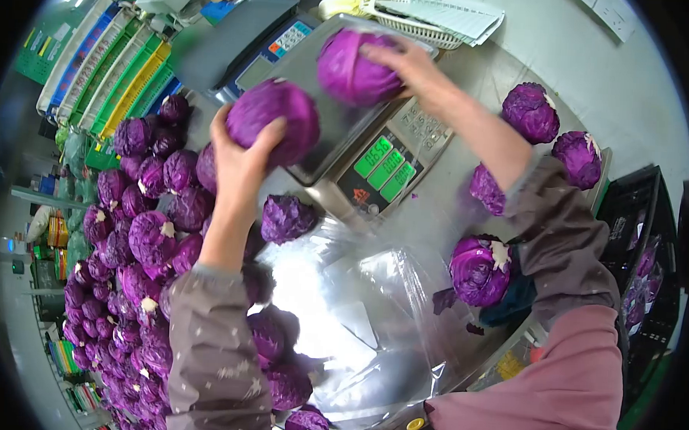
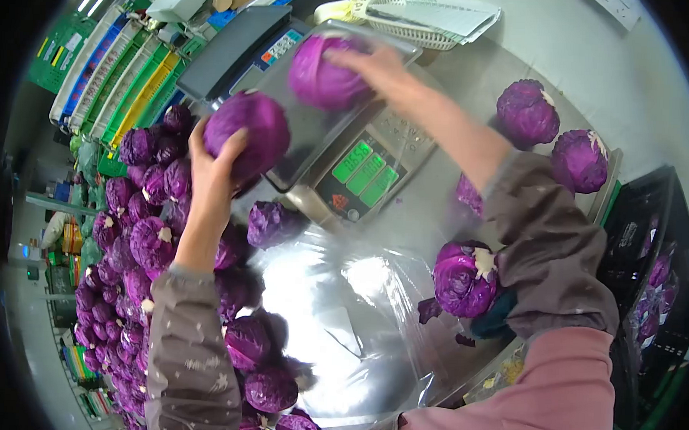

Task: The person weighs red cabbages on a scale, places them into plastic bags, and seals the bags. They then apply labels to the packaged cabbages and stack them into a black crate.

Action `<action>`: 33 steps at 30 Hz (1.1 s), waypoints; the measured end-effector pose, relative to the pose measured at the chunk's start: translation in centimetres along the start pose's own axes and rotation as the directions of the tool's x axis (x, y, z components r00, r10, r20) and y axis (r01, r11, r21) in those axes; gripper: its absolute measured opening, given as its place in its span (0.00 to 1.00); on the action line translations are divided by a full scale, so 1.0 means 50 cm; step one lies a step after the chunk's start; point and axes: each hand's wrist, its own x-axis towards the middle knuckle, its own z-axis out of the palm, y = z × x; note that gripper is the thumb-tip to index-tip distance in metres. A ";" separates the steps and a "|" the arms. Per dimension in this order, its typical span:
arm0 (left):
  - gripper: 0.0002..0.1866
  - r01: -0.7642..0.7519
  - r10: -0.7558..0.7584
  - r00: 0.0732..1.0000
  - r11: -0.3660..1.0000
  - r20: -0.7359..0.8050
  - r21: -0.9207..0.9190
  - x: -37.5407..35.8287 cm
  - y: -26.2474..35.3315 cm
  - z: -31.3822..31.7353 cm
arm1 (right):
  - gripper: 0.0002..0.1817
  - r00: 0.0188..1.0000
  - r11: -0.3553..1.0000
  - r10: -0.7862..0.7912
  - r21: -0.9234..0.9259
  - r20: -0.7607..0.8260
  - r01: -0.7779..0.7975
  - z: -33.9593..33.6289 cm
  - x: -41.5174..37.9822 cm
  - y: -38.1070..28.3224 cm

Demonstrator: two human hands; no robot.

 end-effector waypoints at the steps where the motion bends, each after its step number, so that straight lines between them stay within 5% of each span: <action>1: 0.46 -0.119 0.119 0.993 0.979 0.007 0.163 0.014 -0.020 0.018 | 0.44 0.998 0.998 0.064 -0.002 0.022 -0.064 -0.016 -0.016 -0.015; 2: 0.47 -0.223 0.230 0.973 0.908 0.023 0.354 0.022 -0.028 0.031 | 0.40 0.998 0.999 0.024 0.039 -0.061 -0.022 -0.036 -0.003 0.005; 3: 0.48 -0.306 0.316 0.946 0.791 0.074 0.529 0.022 -0.032 0.041 | 0.38 0.999 0.992 0.043 0.117 0.021 -0.045 -0.046 -0.039 -0.033; 4: 0.48 -0.307 0.304 0.948 0.790 0.096 0.531 0.017 -0.023 0.048 | 0.38 0.996 0.989 0.069 0.133 -0.059 -0.061 -0.089 -0.017 -0.007; 5: 0.48 -0.301 0.284 0.952 0.789 0.116 0.535 0.008 -0.007 0.047 | 0.38 0.991 0.951 -0.016 0.307 0.136 -0.027 -0.078 -0.031 -0.028; 8: 0.47 -0.621 0.549 0.768 0.511 0.331 0.594 -0.054 0.033 0.010 | 0.45 0.970 0.941 0.144 0.330 -0.196 -0.073 -0.047 -0.145 -0.112; 11: 0.31 -0.648 0.458 0.761 0.583 0.460 0.491 -0.253 0.053 -0.024 | 0.44 0.974 0.959 0.029 0.282 -0.225 0.037 -0.019 -0.257 -0.159; 13: 0.21 -0.382 0.060 0.808 0.811 0.586 0.444 -0.437 0.018 -0.052 | 0.44 0.975 0.963 -0.021 0.259 -0.221 0.079 -0.016 -0.328 -0.159; 14: 0.18 -0.190 -0.183 0.733 0.870 0.655 0.456 -0.517 0.012 -0.065 | 0.44 0.975 0.966 -0.060 0.235 -0.213 0.110 -0.011 -0.363 -0.153; 15: 0.18 -0.364 -0.191 0.588 0.806 0.786 0.468 -0.602 -0.053 -0.085 | 0.43 0.969 0.948 -0.023 0.302 -0.248 0.100 -0.003 -0.395 -0.154; 17: 0.21 -0.439 -0.204 0.502 0.777 0.841 0.451 -0.715 -0.078 -0.109 | 0.43 0.958 0.927 0.005 0.361 -0.285 0.102 0.007 -0.463 -0.150; 20: 0.27 -0.561 -0.150 0.594 0.628 0.791 0.540 -0.799 -0.124 -0.108 | 0.37 0.945 0.868 0.193 0.494 -0.265 -0.039 -0.025 -0.579 -0.122; 23: 0.30 -0.569 -0.081 0.626 0.633 0.776 0.525 -0.839 -0.101 -0.089 | 0.30 0.945 0.768 0.297 0.623 -0.138 -0.150 -0.055 -0.711 -0.097; 25: 0.32 -0.532 -0.068 0.631 0.687 0.773 0.495 -0.838 -0.082 -0.077 | 0.29 0.888 0.712 0.375 0.696 -0.265 -0.093 -0.033 -0.785 -0.097; 27: 0.30 -0.382 -0.201 0.646 0.751 0.736 0.539 -0.852 -0.089 -0.058 | 0.29 0.872 0.679 0.418 0.725 -0.255 -0.114 -0.037 -0.859 -0.083; 33: 0.14 -0.565 -0.048 0.722 0.535 0.690 0.629 -0.871 -0.141 -0.039 | 0.27 0.772 0.710 0.529 0.682 -0.353 -0.175 -0.019 -1.009 -0.084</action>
